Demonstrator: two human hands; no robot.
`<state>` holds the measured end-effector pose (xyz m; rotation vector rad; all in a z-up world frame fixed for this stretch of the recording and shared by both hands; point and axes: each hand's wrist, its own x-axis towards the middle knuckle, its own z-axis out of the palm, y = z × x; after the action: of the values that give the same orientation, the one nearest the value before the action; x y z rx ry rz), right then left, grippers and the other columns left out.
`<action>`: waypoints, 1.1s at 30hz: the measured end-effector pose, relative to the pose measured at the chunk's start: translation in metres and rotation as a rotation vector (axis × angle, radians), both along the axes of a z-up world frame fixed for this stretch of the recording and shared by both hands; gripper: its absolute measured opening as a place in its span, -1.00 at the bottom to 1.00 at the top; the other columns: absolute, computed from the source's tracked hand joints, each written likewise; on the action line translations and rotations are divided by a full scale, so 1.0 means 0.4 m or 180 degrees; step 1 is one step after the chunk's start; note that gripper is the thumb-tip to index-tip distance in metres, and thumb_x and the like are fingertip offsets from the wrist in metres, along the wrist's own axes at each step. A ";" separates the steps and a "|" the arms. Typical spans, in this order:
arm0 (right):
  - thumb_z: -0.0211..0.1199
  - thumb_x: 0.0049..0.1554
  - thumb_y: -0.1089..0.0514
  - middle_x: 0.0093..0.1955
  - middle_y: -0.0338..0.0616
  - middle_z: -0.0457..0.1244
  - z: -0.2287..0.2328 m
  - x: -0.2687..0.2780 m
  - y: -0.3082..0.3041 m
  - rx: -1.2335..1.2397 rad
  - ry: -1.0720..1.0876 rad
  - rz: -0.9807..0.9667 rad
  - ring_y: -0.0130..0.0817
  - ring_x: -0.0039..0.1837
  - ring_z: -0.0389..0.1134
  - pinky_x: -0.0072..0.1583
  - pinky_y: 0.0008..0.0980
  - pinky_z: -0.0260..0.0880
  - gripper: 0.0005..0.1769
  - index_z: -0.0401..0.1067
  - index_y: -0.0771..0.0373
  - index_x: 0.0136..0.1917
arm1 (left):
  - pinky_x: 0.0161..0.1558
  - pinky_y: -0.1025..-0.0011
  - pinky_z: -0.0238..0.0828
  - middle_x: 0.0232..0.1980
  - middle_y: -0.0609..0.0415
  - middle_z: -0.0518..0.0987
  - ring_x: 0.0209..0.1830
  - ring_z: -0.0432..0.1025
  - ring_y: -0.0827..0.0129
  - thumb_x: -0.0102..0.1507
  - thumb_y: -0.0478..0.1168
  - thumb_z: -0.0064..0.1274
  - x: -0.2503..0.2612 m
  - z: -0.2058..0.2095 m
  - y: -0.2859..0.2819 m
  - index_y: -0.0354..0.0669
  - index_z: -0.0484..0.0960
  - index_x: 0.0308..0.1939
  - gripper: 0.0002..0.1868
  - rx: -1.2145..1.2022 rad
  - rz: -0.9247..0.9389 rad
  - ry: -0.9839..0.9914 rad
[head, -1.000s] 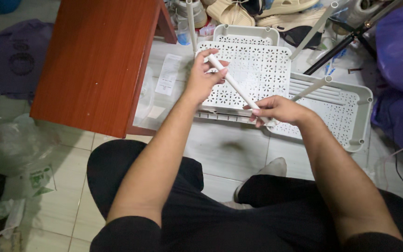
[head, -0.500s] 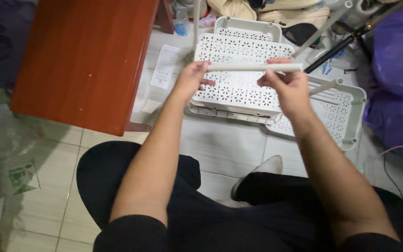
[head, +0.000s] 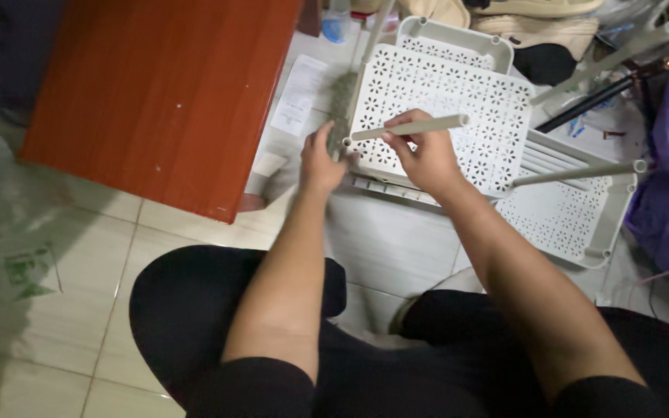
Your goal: The person assembles a white plastic storage rack by inserting cylindrical legs into corner holes on perforated trays and stacking the trays together. They handle multiple trays and legs, aligning and pressing components to form a multi-tiered unit.
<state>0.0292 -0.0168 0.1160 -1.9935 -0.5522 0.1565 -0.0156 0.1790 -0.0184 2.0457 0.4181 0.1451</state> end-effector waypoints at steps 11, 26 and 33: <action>0.37 0.21 0.29 0.02 -0.01 0.38 -0.010 0.020 0.085 -0.0458 -0.0529 0.0480 -0.09 0.03 0.46 0.01 -0.23 0.49 -0.87 0.47 0.34 0.01 | 0.36 0.20 0.28 0.42 -0.18 0.40 0.43 0.28 0.01 -0.09 -0.09 0.59 -0.018 -0.019 -0.070 -0.16 0.37 0.41 0.05 -0.0272 -0.0034 0.0000; 0.45 0.15 0.08 -0.18 0.00 0.37 0.004 0.045 0.151 -0.1258 -0.0906 0.0598 0.04 -0.08 0.41 -0.05 -0.08 0.42 -0.77 0.53 0.27 -0.05 | -0.01 0.41 0.45 0.06 0.03 0.60 -0.04 0.45 0.38 -0.04 -0.46 0.45 -0.014 -0.014 -0.070 -0.29 0.51 0.28 -0.20 -0.1571 -0.0140 -0.0308; 0.45 0.16 0.12 -0.16 0.03 0.37 -0.030 0.030 0.151 -0.1083 -0.0850 0.0256 -0.04 -0.14 0.43 -0.08 -0.13 0.45 -0.79 0.51 0.28 -0.07 | -0.06 0.41 0.44 0.04 0.03 0.60 -0.10 0.41 0.37 -0.04 -0.48 0.44 -0.014 -0.033 -0.068 -0.23 0.52 0.28 -0.21 -0.1409 -0.0146 -0.0179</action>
<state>0.0414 0.0436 0.1039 -2.3422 -0.8212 0.0334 -0.0213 0.1519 -0.0317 1.6104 0.3337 0.0736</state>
